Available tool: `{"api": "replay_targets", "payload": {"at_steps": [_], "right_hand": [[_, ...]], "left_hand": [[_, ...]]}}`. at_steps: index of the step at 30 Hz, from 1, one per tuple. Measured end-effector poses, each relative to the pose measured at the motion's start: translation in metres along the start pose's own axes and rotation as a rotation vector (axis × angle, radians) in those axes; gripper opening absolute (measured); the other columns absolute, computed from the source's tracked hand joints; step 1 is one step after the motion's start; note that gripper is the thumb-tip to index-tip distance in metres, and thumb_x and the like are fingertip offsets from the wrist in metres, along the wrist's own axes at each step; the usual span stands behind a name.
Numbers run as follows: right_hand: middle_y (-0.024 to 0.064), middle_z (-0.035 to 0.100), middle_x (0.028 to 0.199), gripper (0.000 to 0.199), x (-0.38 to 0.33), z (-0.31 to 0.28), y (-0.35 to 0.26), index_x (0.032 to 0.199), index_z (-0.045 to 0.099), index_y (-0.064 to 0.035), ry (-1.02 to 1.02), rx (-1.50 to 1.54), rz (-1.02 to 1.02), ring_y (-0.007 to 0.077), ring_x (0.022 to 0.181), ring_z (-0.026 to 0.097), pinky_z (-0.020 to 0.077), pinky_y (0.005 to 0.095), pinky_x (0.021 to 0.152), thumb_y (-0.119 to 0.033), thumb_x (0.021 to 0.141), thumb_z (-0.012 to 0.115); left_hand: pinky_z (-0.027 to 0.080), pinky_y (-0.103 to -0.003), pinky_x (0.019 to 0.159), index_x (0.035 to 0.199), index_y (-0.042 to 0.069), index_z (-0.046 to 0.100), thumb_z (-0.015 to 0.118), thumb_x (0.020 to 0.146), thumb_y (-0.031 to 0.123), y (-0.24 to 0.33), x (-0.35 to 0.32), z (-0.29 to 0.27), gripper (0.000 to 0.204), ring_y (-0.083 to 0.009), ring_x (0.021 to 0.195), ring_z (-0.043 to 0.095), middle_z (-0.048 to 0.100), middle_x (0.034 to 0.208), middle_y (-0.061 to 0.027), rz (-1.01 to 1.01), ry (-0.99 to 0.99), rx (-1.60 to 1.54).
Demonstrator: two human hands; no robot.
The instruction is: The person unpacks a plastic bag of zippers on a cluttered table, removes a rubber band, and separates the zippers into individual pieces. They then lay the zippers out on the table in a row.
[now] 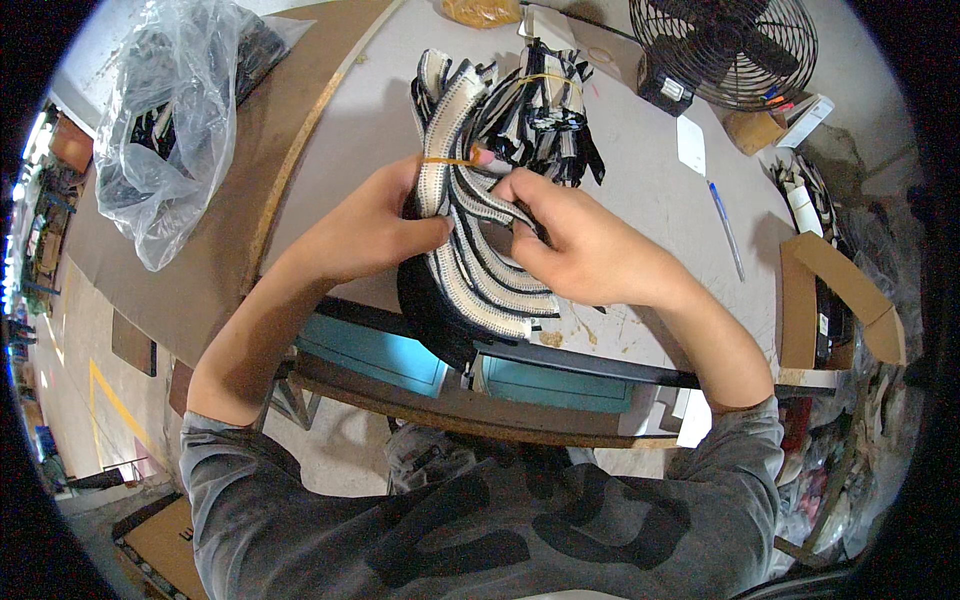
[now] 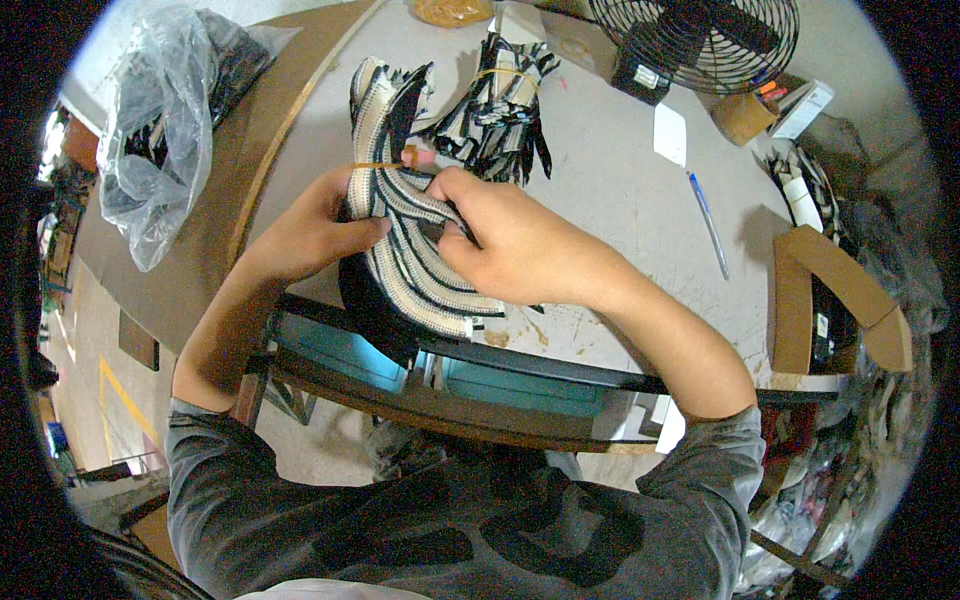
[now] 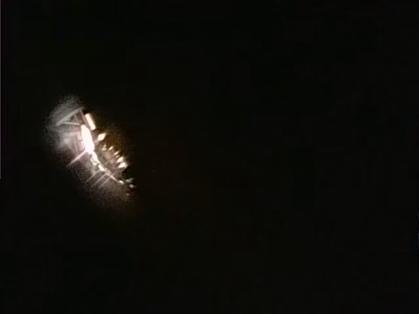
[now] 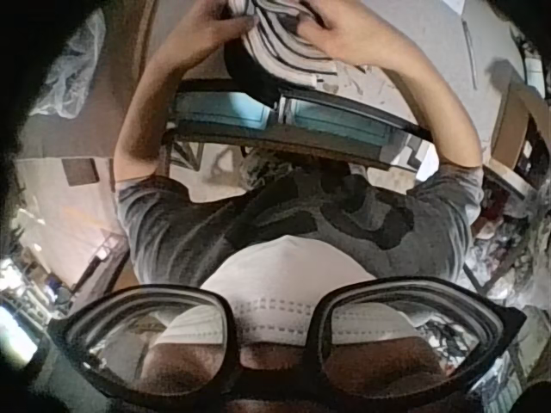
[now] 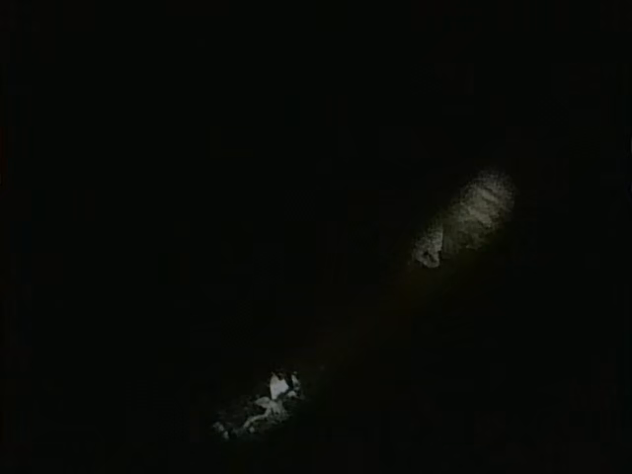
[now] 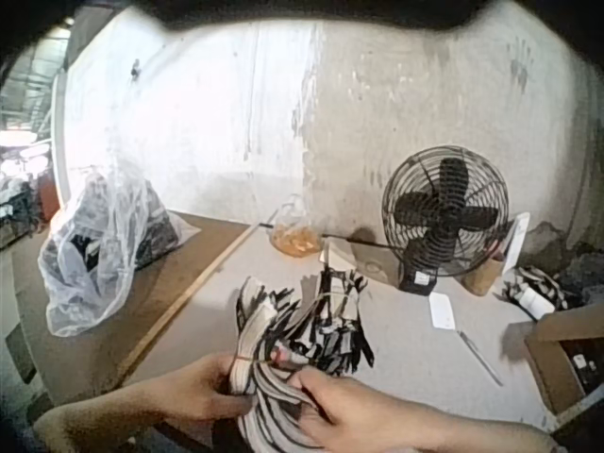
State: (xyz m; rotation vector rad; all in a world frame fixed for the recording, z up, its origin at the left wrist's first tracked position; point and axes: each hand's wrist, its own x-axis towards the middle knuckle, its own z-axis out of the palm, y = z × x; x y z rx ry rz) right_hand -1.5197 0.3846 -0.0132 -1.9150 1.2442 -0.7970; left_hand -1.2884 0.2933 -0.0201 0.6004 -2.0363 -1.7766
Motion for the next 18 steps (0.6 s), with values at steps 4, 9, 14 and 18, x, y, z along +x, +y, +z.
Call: {"api": "replay_targets", "payload": {"at_steps": [4, 9, 14, 18], "right_hand": [[0.0237, 0.066, 0.085, 0.031, 0.003, 0.001, 0.004, 0.106, 0.060, 0.0011, 0.056, -0.163, -0.128, 0.0391, 0.078, 0.067, 0.0530, 0.0441, 0.071, -0.020, 0.087, 0.072], [0.0258, 0.068, 0.082, 0.026, 0.003, -0.003, -0.007, 0.093, 0.065, 0.0018, 0.028, -0.229, -0.003, 0.0440, 0.078, 0.068, 0.0542, 0.0465, 0.072, -0.021, 0.083, 0.072], [0.0201, 0.064, 0.083, 0.018, 0.004, -0.002, -0.004, 0.090, 0.060, 0.0029, 0.112, -0.216, -0.056, 0.0296, 0.073, 0.064, 0.0498, 0.0377, 0.067, -0.010, 0.083, 0.071], [0.0238, 0.064, 0.084, 0.026, 0.006, 0.004, 0.002, 0.090, 0.061, 0.0034, 0.167, -0.218, -0.166, 0.0394, 0.078, 0.066, 0.0525, 0.0440, 0.071, -0.018, 0.083, 0.073]], "left_hand": [[0.046, -0.032, 0.105, 0.144, 0.002, 0.051, 0.063, 0.088, -0.005, -0.001, 0.000, 0.000, 0.058, -0.0122, 0.114, 0.060, 0.066, 0.122, -0.0033, 0.007, -0.006, 0.016], [0.049, -0.031, 0.100, 0.143, 0.003, 0.052, 0.069, 0.090, -0.001, -0.003, 0.003, 0.003, 0.056, -0.0115, 0.109, 0.062, 0.067, 0.119, -0.0036, 0.031, 0.009, -0.033], [0.051, -0.030, 0.095, 0.143, 0.003, 0.054, 0.071, 0.091, 0.003, 0.002, 0.001, 0.002, 0.054, -0.0102, 0.102, 0.063, 0.069, 0.114, -0.0027, -0.045, 0.045, -0.009], [0.052, -0.029, 0.094, 0.141, 0.003, 0.056, 0.072, 0.091, 0.003, -0.001, 0.003, 0.001, 0.052, -0.0099, 0.102, 0.063, 0.069, 0.113, -0.0030, -0.032, 0.072, 0.000]]}}
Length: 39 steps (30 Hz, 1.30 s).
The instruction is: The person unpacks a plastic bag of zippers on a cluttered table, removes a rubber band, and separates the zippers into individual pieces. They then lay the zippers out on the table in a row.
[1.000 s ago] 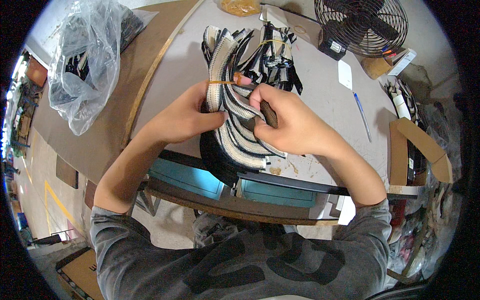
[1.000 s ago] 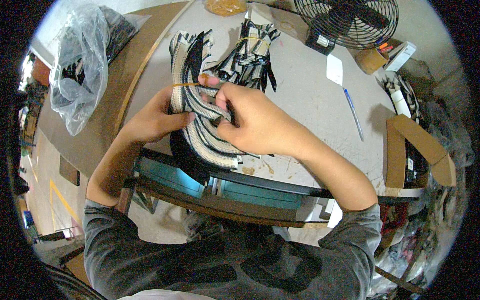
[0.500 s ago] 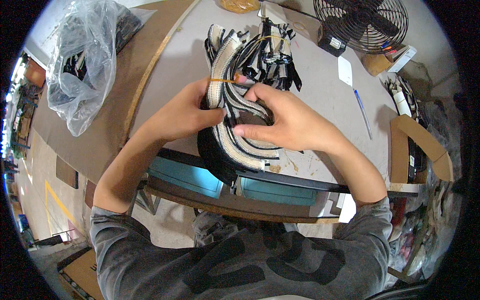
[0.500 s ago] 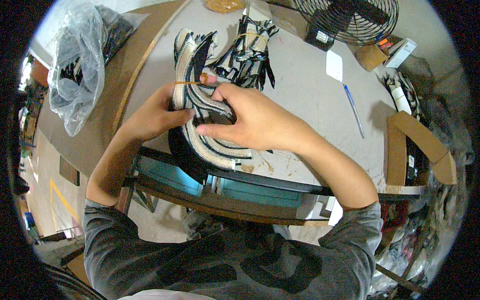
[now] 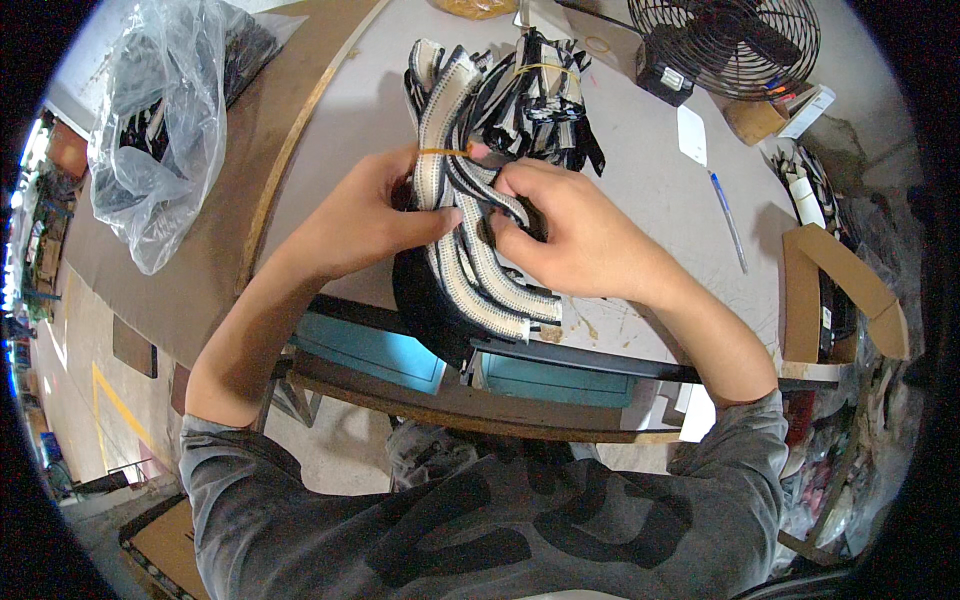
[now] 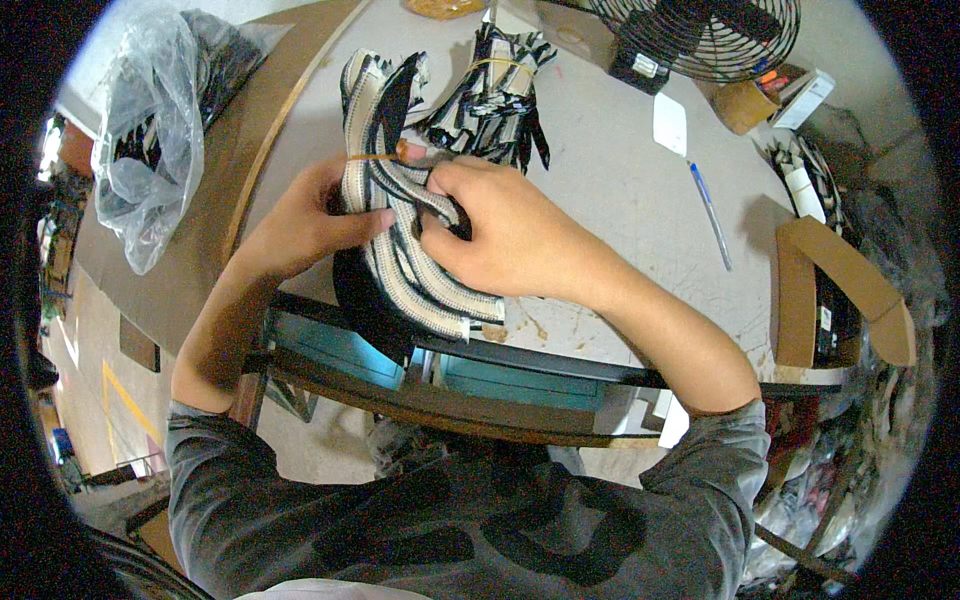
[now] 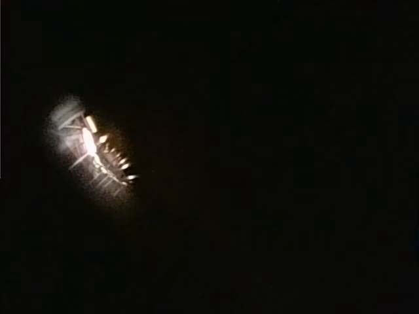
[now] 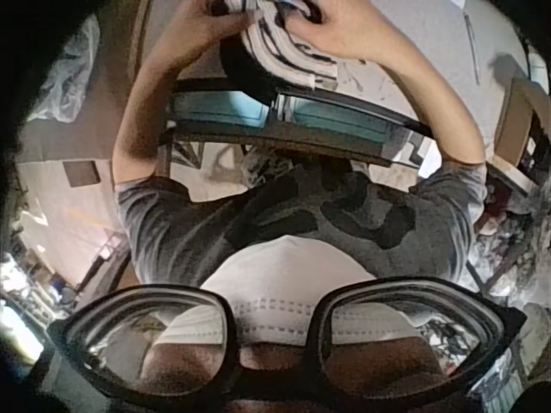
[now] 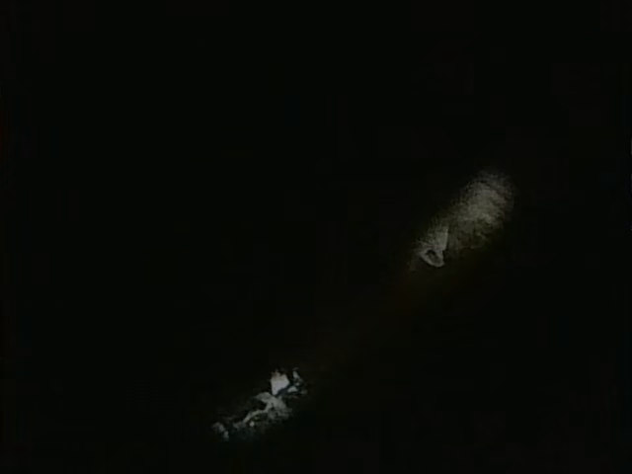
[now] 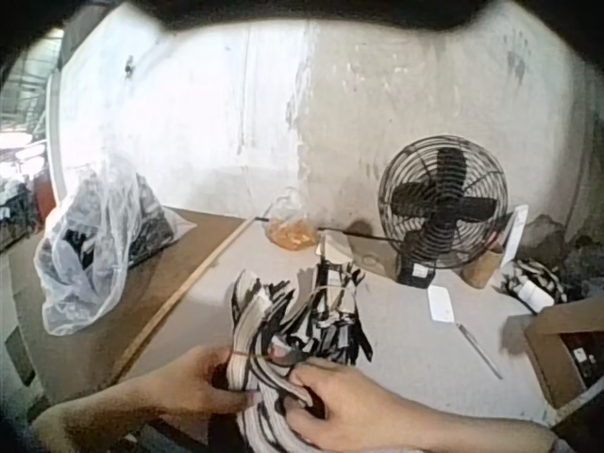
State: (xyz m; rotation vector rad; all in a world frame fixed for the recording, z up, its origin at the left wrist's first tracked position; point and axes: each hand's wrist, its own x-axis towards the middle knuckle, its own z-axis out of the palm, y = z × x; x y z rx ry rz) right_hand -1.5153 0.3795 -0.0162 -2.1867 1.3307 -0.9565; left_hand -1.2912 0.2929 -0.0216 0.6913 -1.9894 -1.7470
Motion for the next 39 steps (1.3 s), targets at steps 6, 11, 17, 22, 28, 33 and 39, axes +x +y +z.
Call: {"api": "replay_targets", "payload": {"at_steps": [6, 11, 17, 22, 28, 33, 39], "right_hand": [[0.0264, 0.065, 0.084, 0.032, -0.001, 0.006, -0.010, 0.090, 0.059, 0.0044, -0.008, -0.034, 0.042, 0.0434, 0.081, 0.066, 0.0537, 0.0468, 0.073, -0.022, 0.082, 0.077], [0.0224, 0.064, 0.085, 0.032, -0.003, 0.008, -0.007, 0.098, 0.061, 0.0027, 0.004, -0.103, 0.019, 0.0348, 0.076, 0.068, 0.0522, 0.0394, 0.068, -0.018, 0.082, 0.078], [0.0229, 0.065, 0.080, 0.019, -0.001, -0.001, 0.000, 0.096, 0.062, 0.0019, -0.035, 0.033, 0.066, 0.0370, 0.075, 0.068, 0.0524, 0.0403, 0.068, -0.011, 0.086, 0.071], [0.0237, 0.066, 0.079, 0.026, 0.001, -0.003, -0.009, 0.088, 0.064, 0.0013, -0.039, 0.093, 0.114, 0.0412, 0.075, 0.069, 0.0539, 0.0445, 0.067, -0.022, 0.086, 0.076], [0.0197, 0.069, 0.081, 0.043, -0.003, 0.004, -0.026, 0.083, 0.065, -0.0008, -0.069, -0.121, 0.201, 0.0409, 0.076, 0.070, 0.0554, 0.0464, 0.070, -0.039, 0.075, 0.083], [0.0186, 0.068, 0.077, 0.035, -0.004, 0.008, -0.022, 0.085, 0.064, 0.0007, -0.033, -0.093, 0.208, 0.0353, 0.071, 0.067, 0.0544, 0.0432, 0.068, -0.028, 0.073, 0.080], [0.0194, 0.063, 0.072, 0.020, -0.004, 0.005, -0.013, 0.089, 0.062, 0.0028, -0.045, 0.019, 0.203, 0.0278, 0.065, 0.061, 0.0509, 0.0398, 0.063, -0.012, 0.076, 0.068]], "left_hand": [[0.047, -0.033, 0.105, 0.142, 0.001, 0.055, 0.074, 0.091, 0.007, 0.003, 0.000, -0.001, 0.054, -0.0138, 0.114, 0.063, 0.068, 0.127, -0.0063, 0.039, -0.002, 0.048], [0.048, -0.033, 0.105, 0.143, 0.002, 0.054, 0.075, 0.091, 0.007, 0.003, 0.000, -0.002, 0.057, -0.0132, 0.114, 0.063, 0.068, 0.127, -0.0069, -0.004, -0.029, -0.010], [0.048, -0.033, 0.104, 0.146, 0.002, 0.049, 0.075, 0.091, 0.006, 0.005, 0.001, -0.006, 0.061, -0.0142, 0.113, 0.063, 0.069, 0.124, -0.0062, 0.025, -0.122, -0.064], [0.048, -0.034, 0.105, 0.147, 0.002, 0.046, 0.068, 0.093, -0.001, 0.006, -0.002, -0.007, 0.059, -0.0160, 0.113, 0.064, 0.070, 0.122, -0.0069, 0.089, -0.147, -0.109], [0.051, -0.032, 0.102, 0.148, 0.002, 0.044, 0.070, 0.093, 0.002, 0.006, -0.002, -0.002, 0.060, -0.0154, 0.109, 0.067, 0.071, 0.118, -0.0077, 0.046, -0.155, -0.041], [0.046, -0.035, 0.107, 0.147, 0.000, 0.047, 0.075, 0.091, 0.008, 0.013, -0.002, 0.003, 0.064, -0.0174, 0.116, 0.064, 0.071, 0.121, -0.0073, -0.040, -0.128, -0.027], [0.045, -0.033, 0.108, 0.146, 0.003, 0.048, 0.076, 0.092, 0.010, 0.005, -0.001, -0.003, 0.062, -0.0142, 0.118, 0.060, 0.067, 0.127, -0.0078, 0.105, -0.145, 0.044]]}}
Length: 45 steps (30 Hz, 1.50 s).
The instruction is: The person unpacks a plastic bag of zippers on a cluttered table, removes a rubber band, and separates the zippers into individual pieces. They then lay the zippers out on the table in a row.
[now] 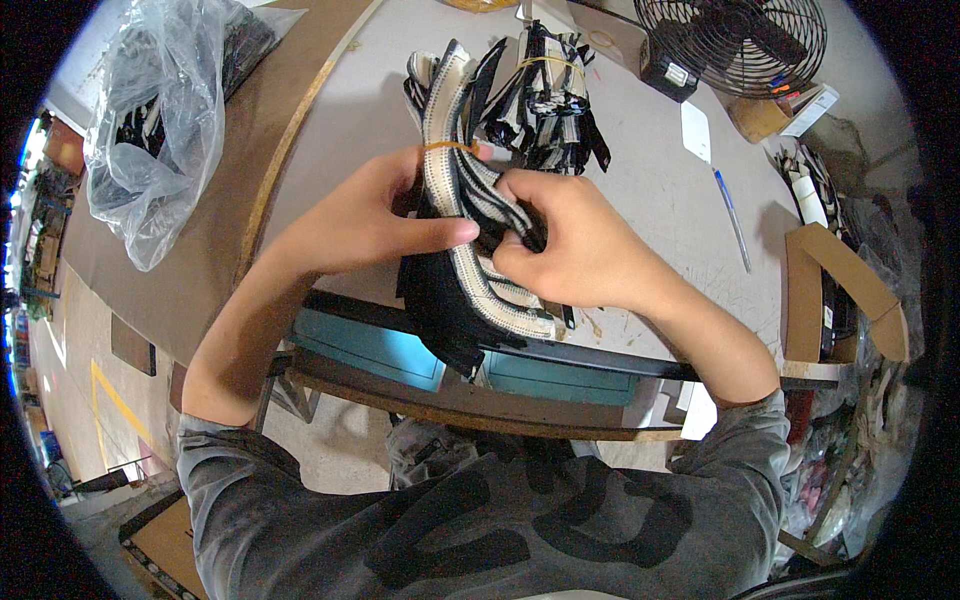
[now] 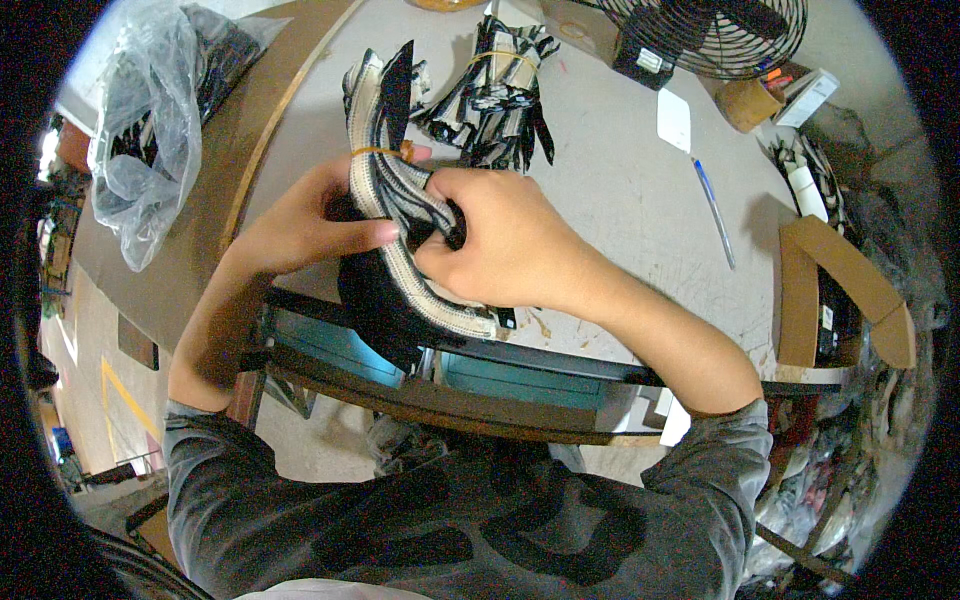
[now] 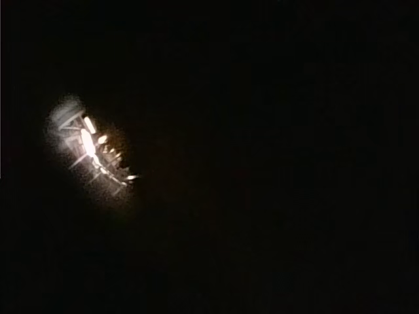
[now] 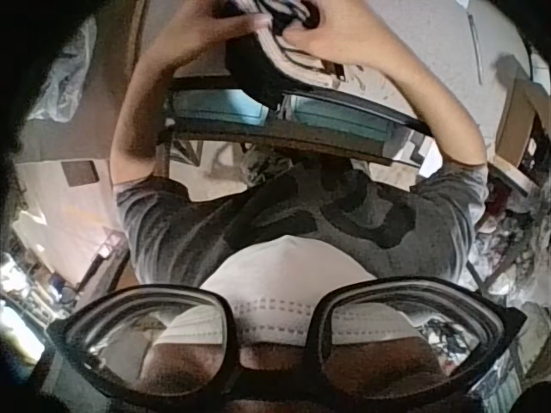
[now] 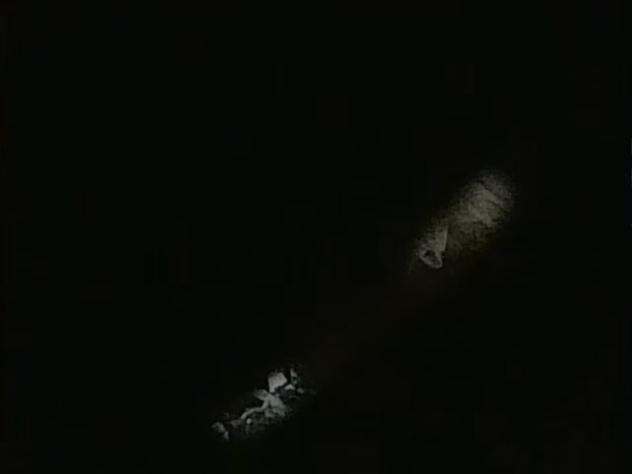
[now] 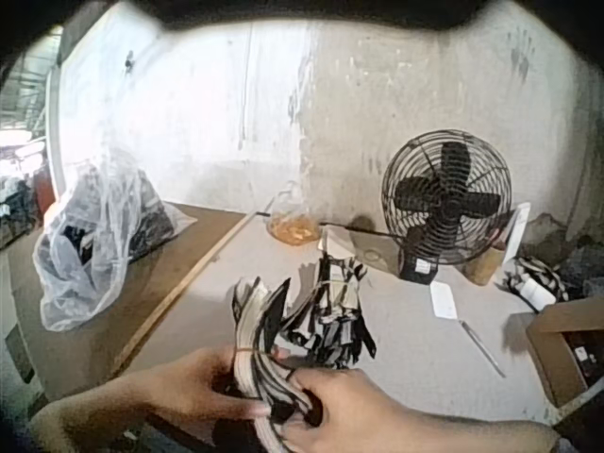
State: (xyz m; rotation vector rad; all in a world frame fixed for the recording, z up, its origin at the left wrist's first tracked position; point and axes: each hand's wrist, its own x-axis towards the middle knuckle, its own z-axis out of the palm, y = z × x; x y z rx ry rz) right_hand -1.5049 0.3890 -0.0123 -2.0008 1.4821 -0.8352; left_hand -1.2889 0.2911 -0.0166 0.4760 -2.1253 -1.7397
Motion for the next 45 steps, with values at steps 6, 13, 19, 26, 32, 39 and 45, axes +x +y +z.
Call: {"api": "replay_targets", "payload": {"at_steps": [6, 13, 19, 26, 32, 39, 45], "right_hand": [[0.0250, 0.066, 0.079, 0.024, 0.003, -0.006, 0.000, 0.090, 0.065, 0.0034, -0.004, 0.149, 0.046, 0.0343, 0.073, 0.070, 0.0532, 0.0425, 0.069, -0.017, 0.078, 0.068], [0.0051, 0.067, 0.081, 0.038, 0.001, -0.005, -0.003, 0.100, 0.067, 0.0036, -0.069, 0.160, -0.009, 0.0090, 0.076, 0.059, 0.0511, 0.0287, 0.068, -0.030, 0.088, 0.082], [0.0137, 0.067, 0.074, 0.036, 0.003, -0.009, 0.000, 0.092, 0.069, 0.0045, -0.114, 0.262, 0.080, 0.0162, 0.066, 0.062, 0.0506, 0.0348, 0.064, -0.030, 0.088, 0.079], [-0.0005, 0.066, 0.081, 0.016, 0.006, -0.022, 0.005, 0.099, 0.069, 0.0024, -0.306, 0.551, 0.147, 0.0047, 0.073, 0.058, 0.0489, 0.0236, 0.066, -0.014, 0.098, 0.070], [0.0042, 0.067, 0.087, 0.030, 0.001, -0.012, 0.003, 0.102, 0.068, 0.0013, -0.023, 0.124, -0.138, 0.0126, 0.079, 0.063, 0.0518, 0.0291, 0.076, -0.023, 0.089, 0.081], [0.0145, 0.069, 0.085, 0.021, 0.003, -0.015, 0.002, 0.096, 0.067, 0.0014, 0.030, -0.036, -0.130, 0.0216, 0.077, 0.067, 0.0527, 0.0347, 0.073, -0.014, 0.085, 0.076], [0.0159, 0.070, 0.085, 0.024, 0.002, -0.011, -0.003, 0.099, 0.067, 0.0020, 0.056, 0.000, -0.044, 0.0239, 0.074, 0.069, 0.0533, 0.0356, 0.071, -0.015, 0.086, 0.076]], "left_hand": [[0.042, -0.033, 0.111, 0.147, 0.004, 0.047, 0.074, 0.094, 0.012, 0.001, -0.003, -0.001, 0.060, -0.0146, 0.123, 0.057, 0.063, 0.132, -0.0074, 0.042, -0.014, -0.164], [0.044, -0.033, 0.107, 0.144, 0.003, 0.049, 0.074, 0.095, 0.016, 0.001, 0.000, 0.004, 0.056, -0.0141, 0.118, 0.059, 0.066, 0.125, -0.0061, 0.024, 0.027, -0.048], [0.047, -0.032, 0.105, 0.144, 0.003, 0.049, 0.076, 0.093, 0.015, 0.000, 0.000, 0.004, 0.059, -0.0136, 0.115, 0.061, 0.066, 0.124, -0.0053, 0.016, 0.025, -0.070], [0.049, -0.033, 0.103, 0.148, 0.002, 0.046, 0.073, 0.092, 0.004, -0.008, -0.001, 0.004, 0.062, -0.0136, 0.115, 0.062, 0.067, 0.124, -0.0059, 0.029, 0.027, -0.125], [0.049, -0.032, 0.102, 0.148, -0.001, 0.044, 0.070, 0.091, -0.001, -0.003, 0.001, 0.002, 0.063, -0.0132, 0.113, 0.063, 0.068, 0.123, -0.0071, 0.036, 0.055, -0.057], [0.049, -0.031, 0.103, 0.149, -0.002, 0.045, 0.067, 0.091, -0.006, -0.005, 0.001, 0.004, 0.062, -0.0129, 0.113, 0.063, 0.068, 0.123, -0.0071, 0.039, 0.097, -0.091], [0.047, -0.033, 0.106, 0.148, -0.002, 0.044, 0.068, 0.089, -0.006, -0.005, 0.004, 0.009, 0.064, -0.0153, 0.115, 0.063, 0.068, 0.125, -0.0081, 0.061, 0.161, -0.103]]}}
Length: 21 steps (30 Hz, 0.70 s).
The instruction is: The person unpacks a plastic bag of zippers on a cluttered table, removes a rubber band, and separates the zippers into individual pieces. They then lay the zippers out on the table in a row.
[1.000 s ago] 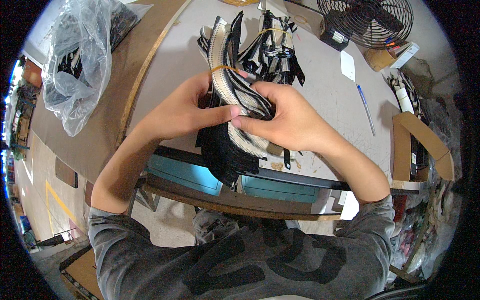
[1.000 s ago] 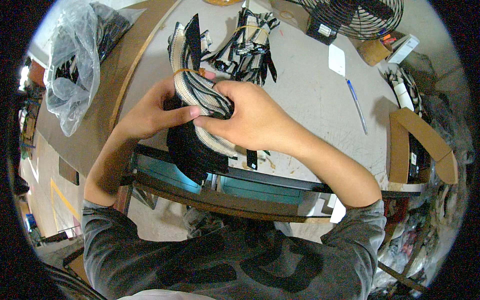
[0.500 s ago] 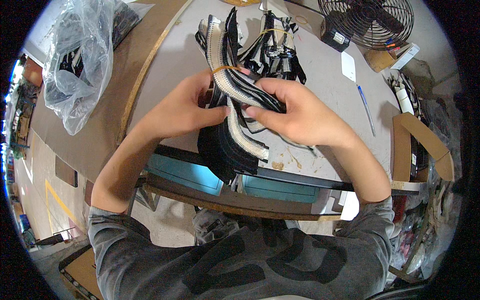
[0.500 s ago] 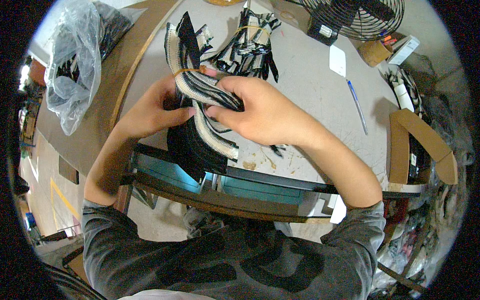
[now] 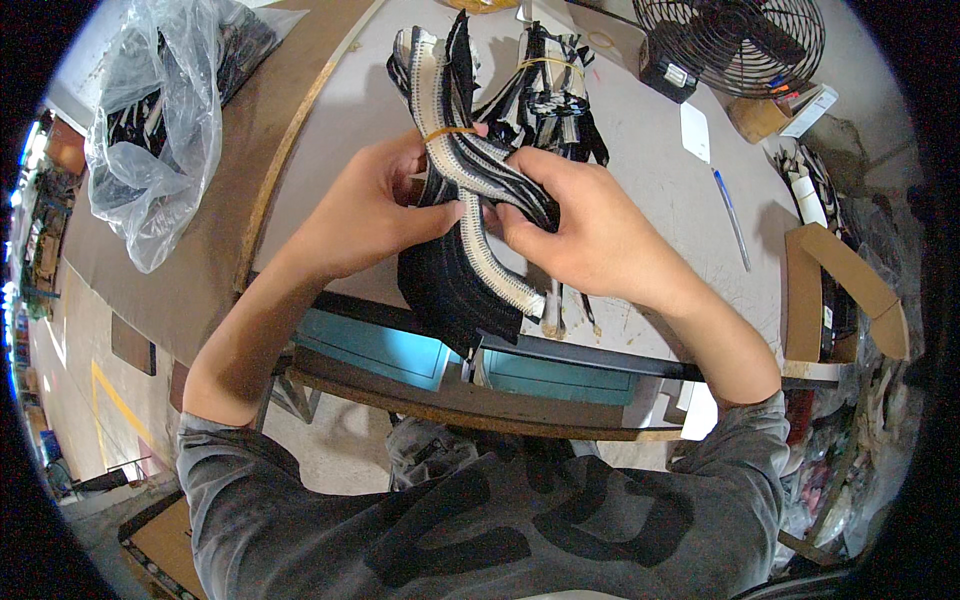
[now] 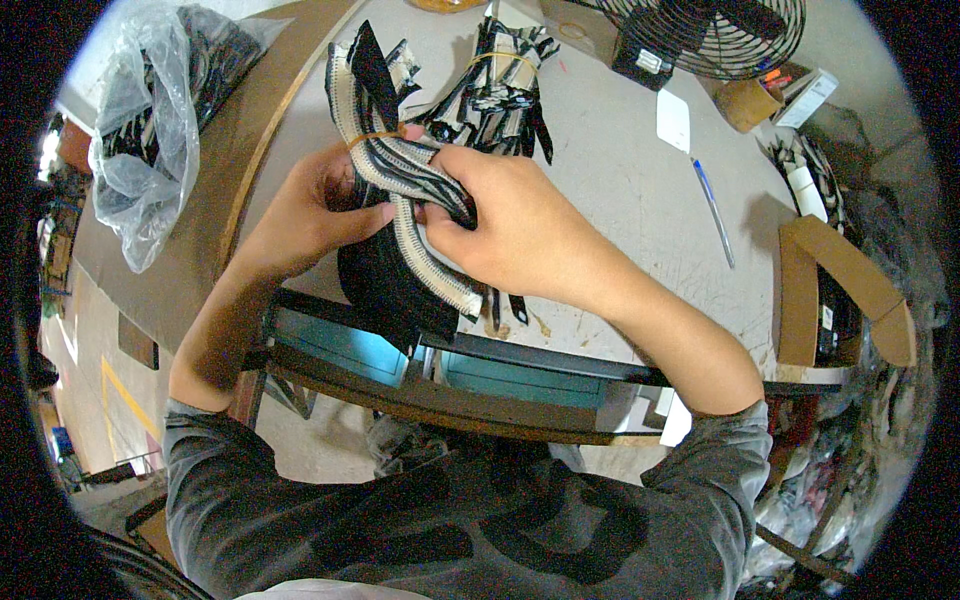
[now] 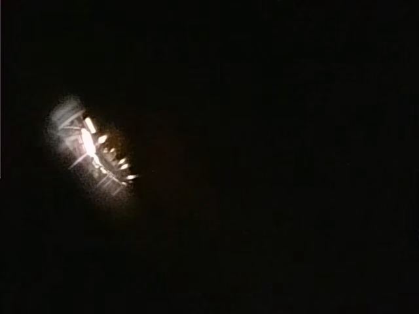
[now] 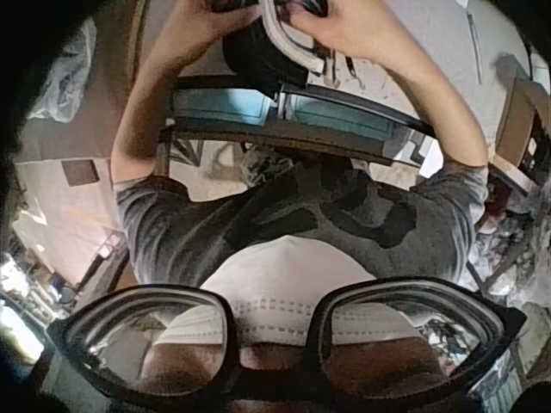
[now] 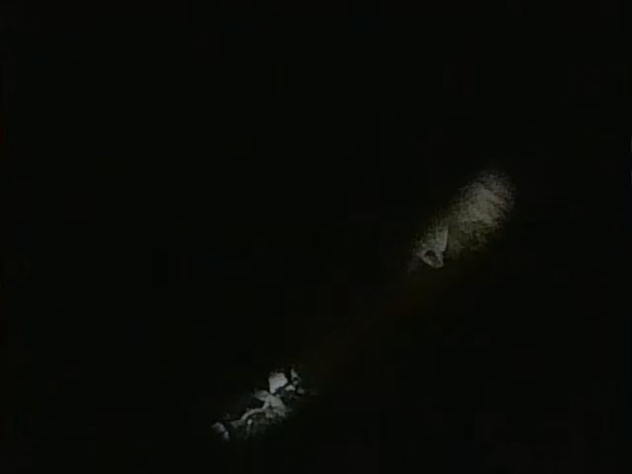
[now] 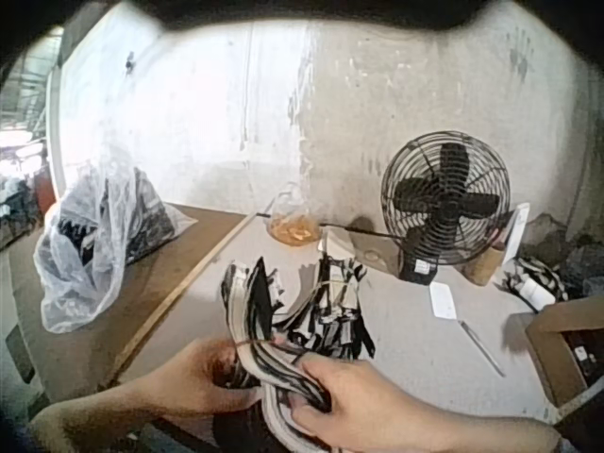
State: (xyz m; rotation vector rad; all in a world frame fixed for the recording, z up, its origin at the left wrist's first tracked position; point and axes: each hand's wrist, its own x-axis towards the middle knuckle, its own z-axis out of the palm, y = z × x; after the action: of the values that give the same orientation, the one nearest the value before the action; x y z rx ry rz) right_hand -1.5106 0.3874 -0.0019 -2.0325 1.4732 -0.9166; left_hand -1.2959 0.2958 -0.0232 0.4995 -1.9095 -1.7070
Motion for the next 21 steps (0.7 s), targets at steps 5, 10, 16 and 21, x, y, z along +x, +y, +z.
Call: {"api": "replay_targets", "payload": {"at_steps": [5, 10, 16, 21], "right_hand": [[0.0185, 0.070, 0.081, 0.026, 0.000, 0.005, -0.004, 0.094, 0.069, 0.0034, 0.019, 0.045, 0.046, 0.0296, 0.076, 0.068, 0.0541, 0.0389, 0.070, -0.018, 0.083, 0.079], [0.0036, 0.072, 0.080, 0.022, 0.001, 0.008, -0.001, 0.098, 0.074, 0.0034, 0.035, 0.142, 0.193, 0.0044, 0.074, 0.060, 0.0505, 0.0271, 0.067, -0.014, 0.085, 0.082], [0.0004, 0.071, 0.081, 0.018, 0.001, 0.003, -0.002, 0.099, 0.074, 0.0019, 0.017, 0.189, 0.220, 0.0035, 0.073, 0.057, 0.0477, 0.0236, 0.066, -0.011, 0.088, 0.078], [0.0114, 0.070, 0.084, 0.019, 0.002, -0.006, 0.002, 0.099, 0.067, 0.0018, 0.022, 0.146, 0.139, 0.0164, 0.073, 0.065, 0.0520, 0.0325, 0.071, -0.012, 0.087, 0.072]], "left_hand": [[0.046, -0.032, 0.106, 0.147, -0.001, 0.048, 0.071, 0.089, -0.002, -0.004, 0.000, -0.003, 0.062, -0.0131, 0.116, 0.060, 0.066, 0.129, -0.0070, -0.028, -0.012, -0.006], [0.042, -0.032, 0.110, 0.147, -0.001, 0.048, 0.074, 0.089, 0.002, -0.008, 0.002, -0.003, 0.064, -0.0134, 0.121, 0.057, 0.065, 0.131, -0.0075, 0.028, -0.017, 0.004], [0.043, -0.031, 0.108, 0.147, -0.001, 0.049, 0.074, 0.091, 0.005, -0.001, 0.001, 0.000, 0.061, -0.0123, 0.119, 0.058, 0.065, 0.130, -0.0075, 0.006, -0.030, -0.040], [0.050, -0.032, 0.101, 0.143, -0.003, 0.050, 0.072, 0.093, 0.004, 0.006, -0.001, -0.008, 0.055, -0.0165, 0.112, 0.066, 0.065, 0.129, -0.0103, -0.074, -0.081, -0.029]]}}
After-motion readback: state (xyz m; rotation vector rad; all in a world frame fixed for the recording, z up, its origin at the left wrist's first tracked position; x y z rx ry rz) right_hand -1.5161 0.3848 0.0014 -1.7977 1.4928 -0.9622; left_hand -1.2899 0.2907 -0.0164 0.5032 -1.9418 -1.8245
